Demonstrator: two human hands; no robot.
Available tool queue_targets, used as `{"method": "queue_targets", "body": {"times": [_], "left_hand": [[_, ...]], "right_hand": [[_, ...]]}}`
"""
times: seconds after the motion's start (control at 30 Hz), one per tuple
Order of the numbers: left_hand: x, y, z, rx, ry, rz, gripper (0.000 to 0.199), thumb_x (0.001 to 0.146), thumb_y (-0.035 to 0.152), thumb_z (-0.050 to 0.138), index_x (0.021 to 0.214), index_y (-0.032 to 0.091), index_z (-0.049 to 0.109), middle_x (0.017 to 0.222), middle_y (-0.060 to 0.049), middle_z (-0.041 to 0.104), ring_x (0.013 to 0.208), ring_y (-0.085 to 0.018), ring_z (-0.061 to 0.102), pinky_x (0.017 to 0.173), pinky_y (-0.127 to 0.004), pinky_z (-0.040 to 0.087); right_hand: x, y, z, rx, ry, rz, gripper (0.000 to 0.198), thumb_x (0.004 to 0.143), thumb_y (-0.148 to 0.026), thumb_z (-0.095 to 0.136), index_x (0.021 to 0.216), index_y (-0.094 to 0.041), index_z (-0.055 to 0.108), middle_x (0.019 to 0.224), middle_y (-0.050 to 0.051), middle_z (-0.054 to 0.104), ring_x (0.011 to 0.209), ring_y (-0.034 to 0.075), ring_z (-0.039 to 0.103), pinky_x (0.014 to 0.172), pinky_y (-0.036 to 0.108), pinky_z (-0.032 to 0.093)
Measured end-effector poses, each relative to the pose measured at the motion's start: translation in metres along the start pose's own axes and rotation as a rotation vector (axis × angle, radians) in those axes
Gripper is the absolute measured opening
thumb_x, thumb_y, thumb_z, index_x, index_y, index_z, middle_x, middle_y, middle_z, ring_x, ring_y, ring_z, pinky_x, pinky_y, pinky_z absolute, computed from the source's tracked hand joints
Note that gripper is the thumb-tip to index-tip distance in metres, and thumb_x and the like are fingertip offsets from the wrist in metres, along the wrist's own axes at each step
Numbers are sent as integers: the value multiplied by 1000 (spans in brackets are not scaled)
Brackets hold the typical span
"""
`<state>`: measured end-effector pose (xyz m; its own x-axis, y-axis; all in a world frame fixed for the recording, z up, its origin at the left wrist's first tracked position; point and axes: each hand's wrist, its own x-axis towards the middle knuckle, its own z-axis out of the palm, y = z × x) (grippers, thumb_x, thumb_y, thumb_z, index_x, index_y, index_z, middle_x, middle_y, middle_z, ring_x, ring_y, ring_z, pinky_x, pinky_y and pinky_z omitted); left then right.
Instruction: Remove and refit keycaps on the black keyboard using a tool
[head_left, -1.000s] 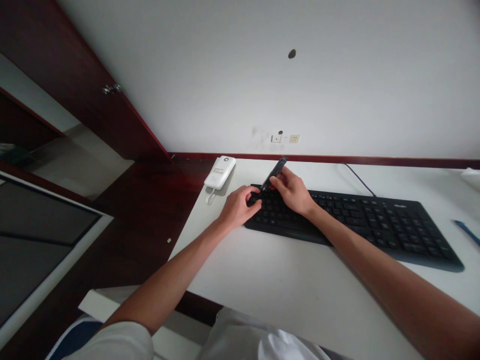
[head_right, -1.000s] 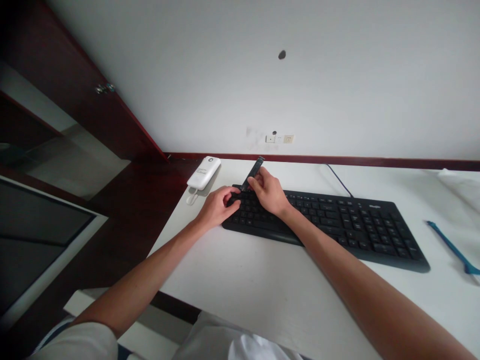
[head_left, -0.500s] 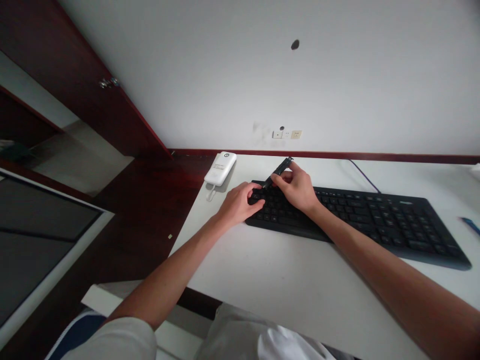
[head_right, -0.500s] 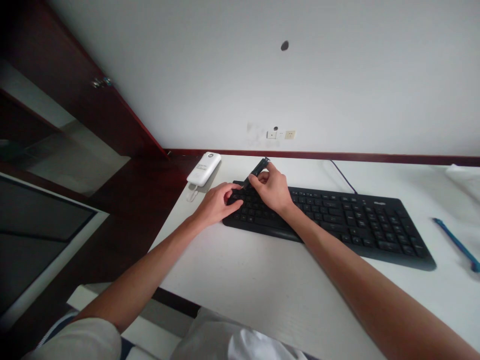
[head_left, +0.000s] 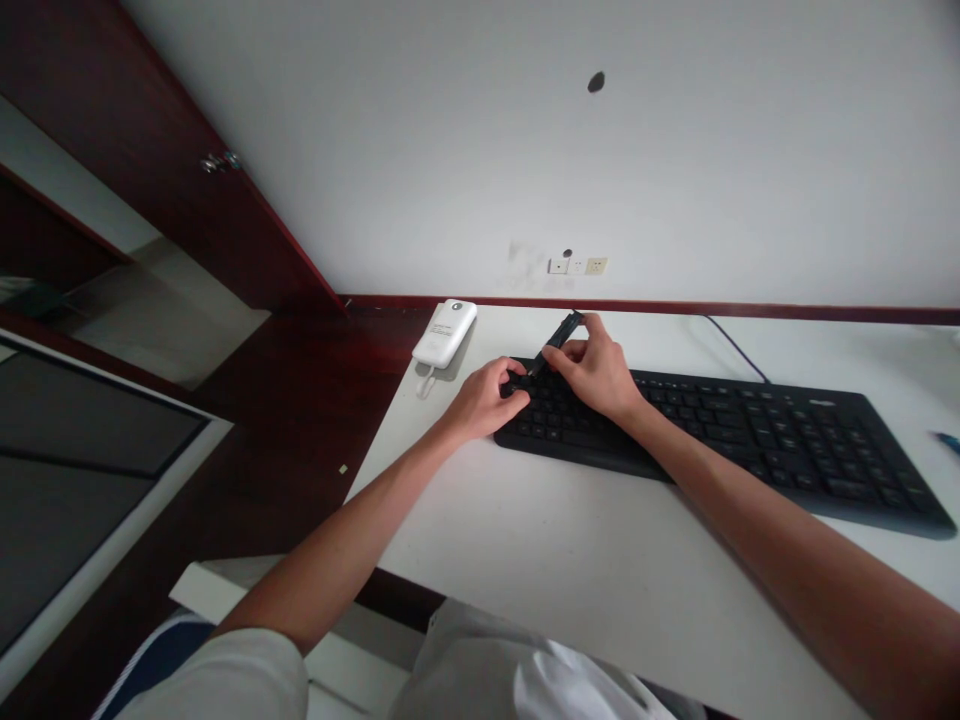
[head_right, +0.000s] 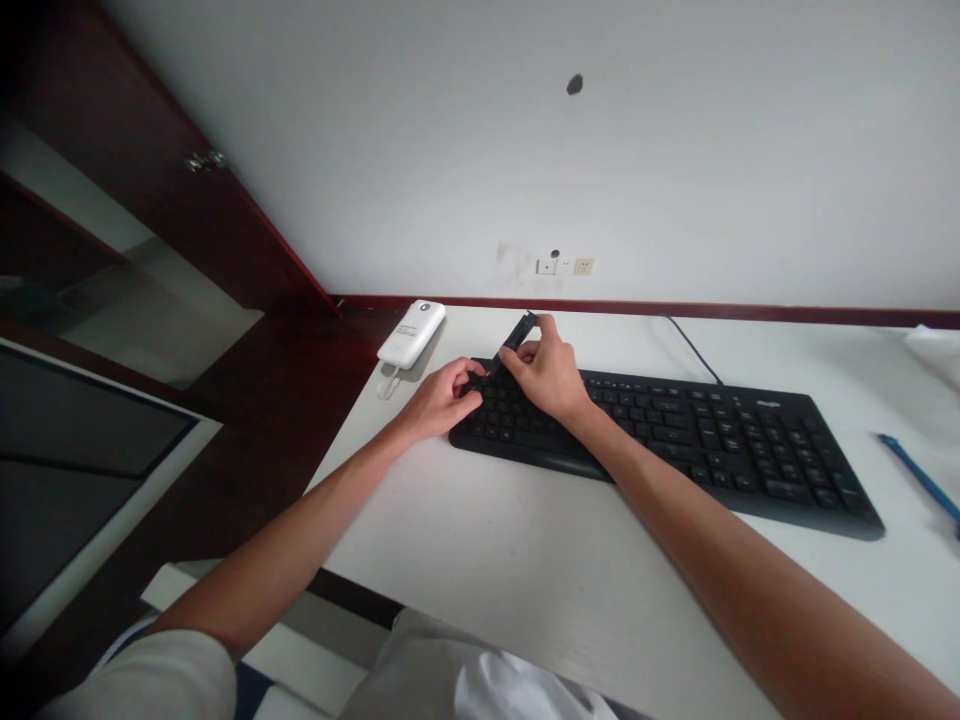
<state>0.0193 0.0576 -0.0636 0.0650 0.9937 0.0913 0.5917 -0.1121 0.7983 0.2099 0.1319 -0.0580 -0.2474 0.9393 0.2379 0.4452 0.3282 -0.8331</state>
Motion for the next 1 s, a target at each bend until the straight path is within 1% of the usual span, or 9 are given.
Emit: {"method": "queue_targets", "body": {"times": [0.1, 0.23, 0.43, 0.53, 0.67, 0.77, 0.83, 0.93, 1.0], "left_hand": [[1, 1, 0, -10, 4, -20, 31, 81, 17, 62, 111, 18, 66, 84, -2, 64, 82, -17, 60, 77, -28, 49], [1, 2, 1, -12, 10, -32, 32, 80, 16, 63, 112, 17, 66, 86, -2, 65, 82, -17, 61, 77, -28, 49], [-1, 4, 3, -12, 19, -69, 32, 80, 15, 61, 112, 17, 65, 92, -4, 66, 85, -17, 61, 78, -28, 49], [-1, 6, 3, -21, 31, -82, 32, 80, 14, 60, 112, 17, 65, 89, -2, 65, 82, -16, 59, 76, -27, 47], [-2, 6, 3, -19, 39, -82, 30, 81, 14, 60, 110, 18, 65, 82, 1, 59, 76, -14, 55, 72, -25, 44], [-2, 5, 2, 0, 45, -72, 28, 80, 13, 59, 108, 18, 65, 78, 3, 55, 73, -13, 53, 69, -25, 42], [-2, 4, 2, 10, 44, -61, 28, 81, 13, 59, 107, 18, 64, 76, 3, 53, 71, -13, 51, 67, -24, 40], [-2, 4, 2, 16, 43, -57, 28, 81, 14, 58, 108, 19, 63, 75, 4, 50, 68, -12, 49, 64, -24, 38], [-2, 4, 2, 15, 44, -64, 29, 80, 13, 58, 108, 18, 62, 74, 5, 49, 67, -11, 48, 64, -25, 37]], "right_hand": [[-1, 1, 0, -3, -18, -46, 46, 85, -50, 66, 116, -23, 44, 68, -1, 71, 59, 25, 67, 62, 36, 47], [-5, -2, 0, -23, -38, -92, 43, 86, -50, 65, 111, -25, 42, 70, -1, 71, 60, 24, 66, 60, 35, 46], [-11, -13, 4, -117, 8, -92, 36, 86, -43, 66, 106, -26, 41, 73, 1, 74, 62, 25, 69, 60, 33, 46], [-12, -18, 5, -184, 13, -88, 33, 86, -40, 65, 104, -26, 41, 72, 1, 74, 62, 25, 68, 60, 33, 44], [-11, -22, 6, -217, 2, -99, 30, 87, -38, 65, 103, -26, 43, 72, 1, 74, 62, 25, 68, 59, 33, 42], [-8, -21, 4, -180, -36, -103, 25, 88, -36, 64, 101, -26, 45, 72, 1, 74, 65, 25, 70, 61, 33, 44], [-6, -20, 2, -131, -95, -106, 22, 89, -34, 63, 99, -26, 45, 74, 1, 75, 67, 25, 71, 64, 33, 46], [-2, -20, -2, -120, -189, -170, 20, 91, -33, 62, 94, -26, 43, 76, 2, 76, 68, 24, 70, 65, 33, 47], [0, -22, -4, -148, -223, -228, 20, 92, -32, 61, 93, -26, 42, 79, 3, 76, 70, 24, 70, 65, 33, 47]]}}
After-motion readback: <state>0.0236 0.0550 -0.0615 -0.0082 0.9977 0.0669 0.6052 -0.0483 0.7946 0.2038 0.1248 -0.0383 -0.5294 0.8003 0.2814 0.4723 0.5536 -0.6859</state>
